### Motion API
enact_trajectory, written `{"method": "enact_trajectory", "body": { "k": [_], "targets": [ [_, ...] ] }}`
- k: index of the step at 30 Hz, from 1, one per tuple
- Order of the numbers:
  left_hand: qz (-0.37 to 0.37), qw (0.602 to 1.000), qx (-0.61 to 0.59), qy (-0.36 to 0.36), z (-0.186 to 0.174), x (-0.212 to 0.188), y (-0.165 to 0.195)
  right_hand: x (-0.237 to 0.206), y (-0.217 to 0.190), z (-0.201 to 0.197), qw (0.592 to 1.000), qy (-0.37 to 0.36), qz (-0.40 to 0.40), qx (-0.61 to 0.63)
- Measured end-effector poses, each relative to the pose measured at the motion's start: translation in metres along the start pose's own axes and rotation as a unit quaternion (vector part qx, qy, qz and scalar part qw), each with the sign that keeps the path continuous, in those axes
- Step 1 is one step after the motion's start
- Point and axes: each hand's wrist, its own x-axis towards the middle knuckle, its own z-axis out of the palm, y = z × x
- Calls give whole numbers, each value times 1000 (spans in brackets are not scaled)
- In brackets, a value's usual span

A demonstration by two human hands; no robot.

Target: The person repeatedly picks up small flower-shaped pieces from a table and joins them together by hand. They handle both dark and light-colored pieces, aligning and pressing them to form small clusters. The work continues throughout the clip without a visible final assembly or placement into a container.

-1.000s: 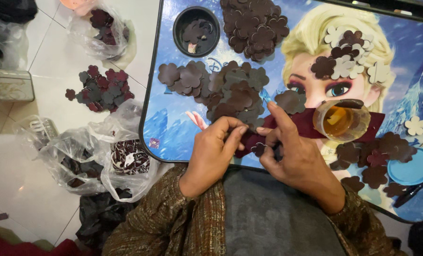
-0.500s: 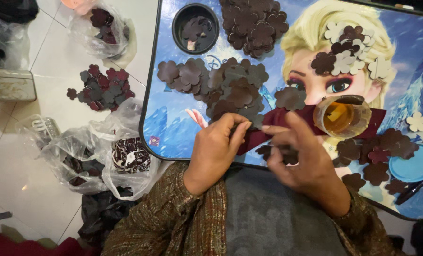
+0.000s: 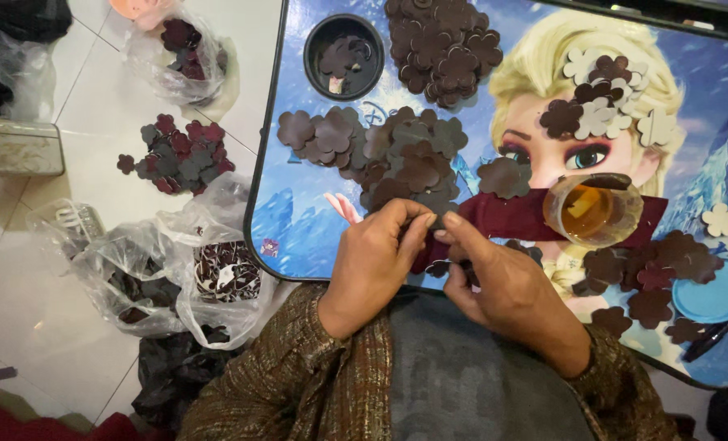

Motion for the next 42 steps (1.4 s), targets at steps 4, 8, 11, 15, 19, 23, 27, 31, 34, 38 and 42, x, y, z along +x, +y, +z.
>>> {"method": "enact_trajectory", "body": {
  "k": [4,8,11,15,19,23,27,31,34,38,42],
  "targets": [
    [-2,1000,-17,2,-1,2,4,2,0,-1,1000,2,8,15],
    [-19,996,-73,37,-14,6,12,5,0,-1,999,-16,43,17],
    [-27,987,-123,100,-36,6,16,4,1,1,998,-9,53,36],
    [11,974,-190,124,-51,4,12,-5,6,2,987,-7,92,133],
    [-9,947,-316,55,-29,1,9,-19,4,-10,961,59,121,242],
    [-11,939,-343,-4,-1,1,11,-35,-9,-32,900,155,232,335],
    [-51,910,-402,-88,11,3,16,-44,-21,-53,871,211,279,345],
    [-83,886,-425,-165,23,7,21,-47,-27,-65,865,244,318,303],
    [-130,863,-445,-202,32,9,24,-48,-29,-71,861,264,320,295],
    [-159,835,-467,-242,36,10,25,-49,-28,-77,867,260,347,245],
    [-166,849,-428,-263,35,9,28,-47,-27,-79,871,243,334,265]
  ]
}}
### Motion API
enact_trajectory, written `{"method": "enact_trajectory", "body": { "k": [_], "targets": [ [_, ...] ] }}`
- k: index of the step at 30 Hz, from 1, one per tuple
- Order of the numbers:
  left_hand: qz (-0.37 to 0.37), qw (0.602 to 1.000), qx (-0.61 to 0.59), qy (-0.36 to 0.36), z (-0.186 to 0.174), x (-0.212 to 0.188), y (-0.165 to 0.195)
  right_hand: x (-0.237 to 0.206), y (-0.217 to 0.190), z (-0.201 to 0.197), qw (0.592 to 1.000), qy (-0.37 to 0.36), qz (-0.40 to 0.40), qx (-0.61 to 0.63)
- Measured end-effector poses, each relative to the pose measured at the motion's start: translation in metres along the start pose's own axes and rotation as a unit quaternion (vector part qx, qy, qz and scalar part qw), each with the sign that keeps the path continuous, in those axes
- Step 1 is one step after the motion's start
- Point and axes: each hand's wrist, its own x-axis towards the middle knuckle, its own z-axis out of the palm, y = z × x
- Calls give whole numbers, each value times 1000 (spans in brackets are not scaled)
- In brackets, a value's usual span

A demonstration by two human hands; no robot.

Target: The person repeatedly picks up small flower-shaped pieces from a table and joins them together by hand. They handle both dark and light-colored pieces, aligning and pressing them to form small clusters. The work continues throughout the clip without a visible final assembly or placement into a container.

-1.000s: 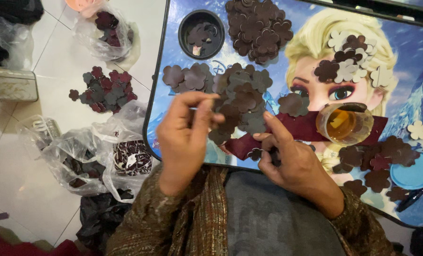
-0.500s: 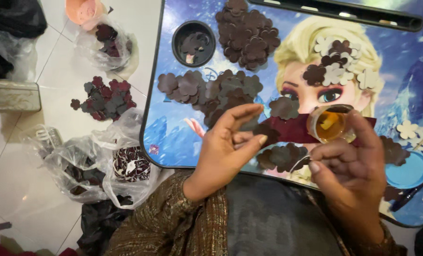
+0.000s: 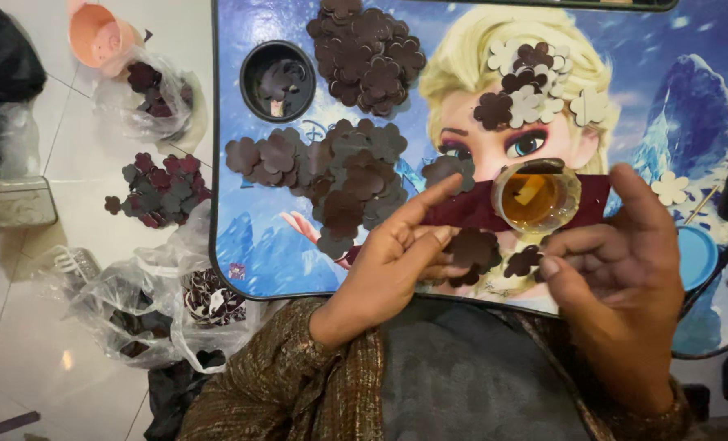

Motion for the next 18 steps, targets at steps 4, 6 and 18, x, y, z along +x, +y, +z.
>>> {"method": "enact_trajectory", "body": {
  "k": [4,6,18],
  "targets": [
    [-26,1000,12,-8,3,-1,1,3,-2,4,997,-60,35,17],
    [-47,999,-2,-19,4,-3,1,4,-3,8,996,-80,38,4],
    [-18,999,19,-42,-2,-6,-2,9,-2,22,988,-96,51,-105]
  ]
}}
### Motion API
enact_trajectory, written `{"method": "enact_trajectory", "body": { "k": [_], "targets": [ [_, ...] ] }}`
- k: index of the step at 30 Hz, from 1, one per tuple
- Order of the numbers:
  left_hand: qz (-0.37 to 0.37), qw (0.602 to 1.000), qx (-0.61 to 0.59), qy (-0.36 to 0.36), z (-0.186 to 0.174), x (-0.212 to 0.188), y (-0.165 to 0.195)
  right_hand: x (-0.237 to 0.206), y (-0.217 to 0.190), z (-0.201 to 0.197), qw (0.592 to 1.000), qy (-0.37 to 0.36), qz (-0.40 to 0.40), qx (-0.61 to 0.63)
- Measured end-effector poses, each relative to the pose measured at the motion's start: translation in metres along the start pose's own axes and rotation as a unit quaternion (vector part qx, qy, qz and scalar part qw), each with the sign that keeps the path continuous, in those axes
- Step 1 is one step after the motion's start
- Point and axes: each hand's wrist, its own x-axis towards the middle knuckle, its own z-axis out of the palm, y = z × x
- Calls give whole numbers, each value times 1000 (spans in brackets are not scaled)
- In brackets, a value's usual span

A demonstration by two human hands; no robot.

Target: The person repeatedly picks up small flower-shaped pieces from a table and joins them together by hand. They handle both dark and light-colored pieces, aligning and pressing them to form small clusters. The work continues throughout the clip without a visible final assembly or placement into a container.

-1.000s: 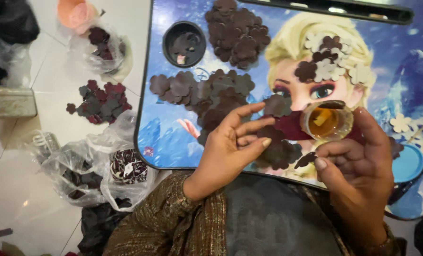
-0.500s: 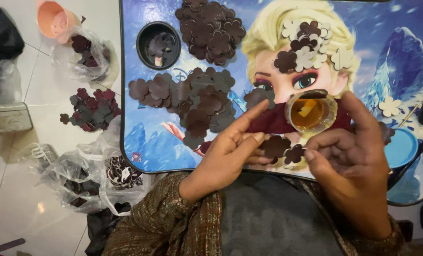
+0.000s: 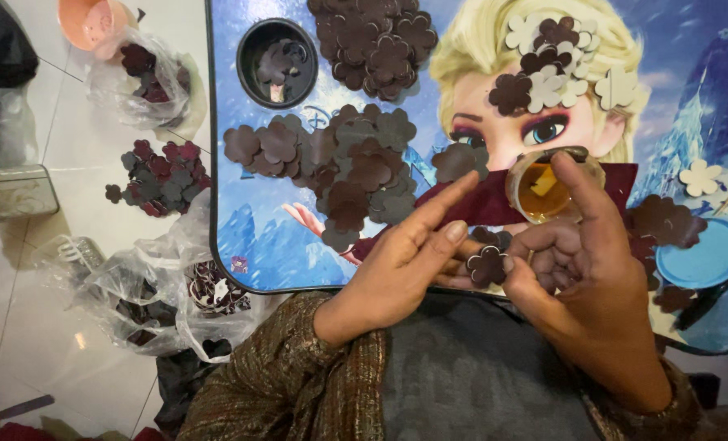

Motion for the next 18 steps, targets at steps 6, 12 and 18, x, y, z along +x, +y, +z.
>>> {"method": "enact_trajectory", "body": {
  "k": [6,12,18],
  "targets": [
    [4,1000,-10,-2,-2,1,-1,1,0,1,1000,-9,-12,-2],
    [4,1000,16,5,-3,1,-1,1,-2,2,1000,-9,-14,-9],
    [15,1000,0,17,1,-2,1,3,0,6,999,-2,-27,-37]
  ]
}}
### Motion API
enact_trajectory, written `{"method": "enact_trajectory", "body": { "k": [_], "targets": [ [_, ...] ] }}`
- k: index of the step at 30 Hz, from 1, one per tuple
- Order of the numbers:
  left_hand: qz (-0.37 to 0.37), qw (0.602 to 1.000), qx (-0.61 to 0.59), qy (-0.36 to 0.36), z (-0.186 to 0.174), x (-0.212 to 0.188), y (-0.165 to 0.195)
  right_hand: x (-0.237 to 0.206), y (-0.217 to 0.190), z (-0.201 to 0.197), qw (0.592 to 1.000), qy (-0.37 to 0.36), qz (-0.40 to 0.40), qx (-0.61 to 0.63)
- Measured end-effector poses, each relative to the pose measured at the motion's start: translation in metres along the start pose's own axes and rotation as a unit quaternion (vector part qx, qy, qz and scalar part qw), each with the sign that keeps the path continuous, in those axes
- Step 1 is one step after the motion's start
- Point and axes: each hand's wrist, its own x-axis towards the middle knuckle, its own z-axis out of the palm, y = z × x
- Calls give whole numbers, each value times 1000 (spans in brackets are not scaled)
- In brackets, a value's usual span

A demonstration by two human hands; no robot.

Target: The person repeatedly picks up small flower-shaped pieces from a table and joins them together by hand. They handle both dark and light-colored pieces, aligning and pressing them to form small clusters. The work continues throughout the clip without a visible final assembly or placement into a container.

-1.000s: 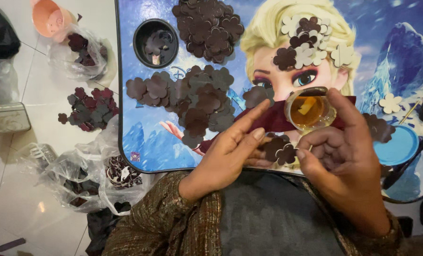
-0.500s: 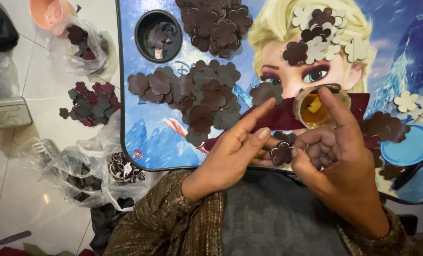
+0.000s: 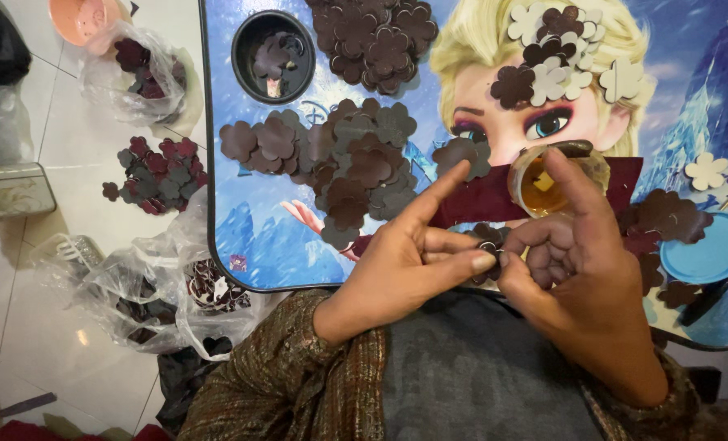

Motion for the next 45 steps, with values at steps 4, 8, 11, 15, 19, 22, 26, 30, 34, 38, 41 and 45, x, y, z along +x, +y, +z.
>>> {"method": "enact_trajectory", "body": {
  "k": [4,8,11,15,19,22,26,30,34,38,41,45],
  "targets": [
    [4,1000,2,23,2,1,2,-2,0,-2,999,-10,-1,36],
    [20,999,-12,39,2,2,3,-5,-2,-7,998,46,14,40],
    [28,999,3,45,3,1,3,-6,-1,-7,995,50,24,83],
    [35,999,6,30,7,2,1,-5,4,-3,993,25,31,109],
    [25,999,-5,40,9,1,4,-4,8,-1,988,32,11,148],
    [27,996,58,55,9,0,7,-4,9,-2,983,25,-3,181],
    [17,998,36,53,9,0,8,-4,10,-3,980,17,11,200],
    [16,997,58,49,9,0,8,-3,12,-4,982,1,29,187],
    [16,997,66,48,9,0,6,-3,14,-4,983,6,54,174],
    [31,997,56,41,9,0,4,-4,15,-3,977,9,31,211],
    [46,996,78,29,9,-1,4,-5,15,-2,973,27,18,229],
    [43,995,86,37,8,1,3,-6,16,-1,975,46,11,218]
  ]
}}
